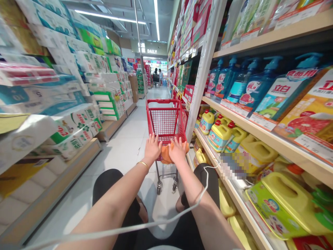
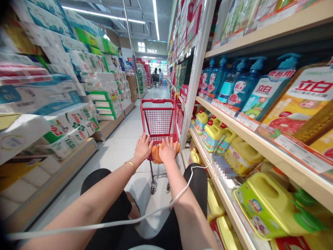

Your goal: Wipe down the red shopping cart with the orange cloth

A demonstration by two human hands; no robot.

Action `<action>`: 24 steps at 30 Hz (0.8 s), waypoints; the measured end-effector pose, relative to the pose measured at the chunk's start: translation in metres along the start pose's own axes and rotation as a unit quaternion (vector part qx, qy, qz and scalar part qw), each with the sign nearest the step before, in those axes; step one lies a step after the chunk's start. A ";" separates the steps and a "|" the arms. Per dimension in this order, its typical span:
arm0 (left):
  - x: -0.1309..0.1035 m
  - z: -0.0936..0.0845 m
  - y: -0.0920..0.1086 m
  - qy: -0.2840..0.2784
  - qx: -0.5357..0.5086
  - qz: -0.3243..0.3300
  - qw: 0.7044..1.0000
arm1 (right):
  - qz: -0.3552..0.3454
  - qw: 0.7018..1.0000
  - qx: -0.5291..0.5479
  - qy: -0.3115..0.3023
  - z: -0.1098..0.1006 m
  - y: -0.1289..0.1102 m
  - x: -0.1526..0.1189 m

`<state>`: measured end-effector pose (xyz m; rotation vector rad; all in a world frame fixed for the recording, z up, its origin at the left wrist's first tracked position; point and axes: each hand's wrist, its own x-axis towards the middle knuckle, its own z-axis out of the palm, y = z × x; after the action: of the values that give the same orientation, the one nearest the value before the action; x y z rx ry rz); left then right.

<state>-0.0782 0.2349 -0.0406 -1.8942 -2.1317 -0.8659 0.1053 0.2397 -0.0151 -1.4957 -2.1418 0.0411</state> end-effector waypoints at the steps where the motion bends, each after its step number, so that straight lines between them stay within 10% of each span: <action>1: 0.000 0.000 0.000 0.000 0.000 0.001 1.000 | -0.034 0.999 0.011 -0.017 0.003 -0.008 -0.002; 5: -0.001 -0.004 -0.004 0.000 -0.002 0.009 1.000 | -0.065 0.997 0.024 -0.041 0.002 -0.009 -0.001; 11: -0.003 0.003 0.004 0.014 -0.020 0.004 1.000 | 0.105 0.994 -0.025 0.012 -0.012 0.028 0.005; 18: -0.002 0.000 0.000 0.013 -0.024 0.007 1.000 | -0.080 0.995 0.030 -0.045 -0.001 -0.011 -0.009; 24: -0.002 0.001 0.002 0.011 -0.031 0.005 0.999 | 0.079 0.997 -0.002 -0.006 -0.022 0.030 0.004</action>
<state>-0.0756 0.2335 -0.0414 -1.9139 -2.1050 -0.9562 0.1398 0.2490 -0.0044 -1.6685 -2.0299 0.1020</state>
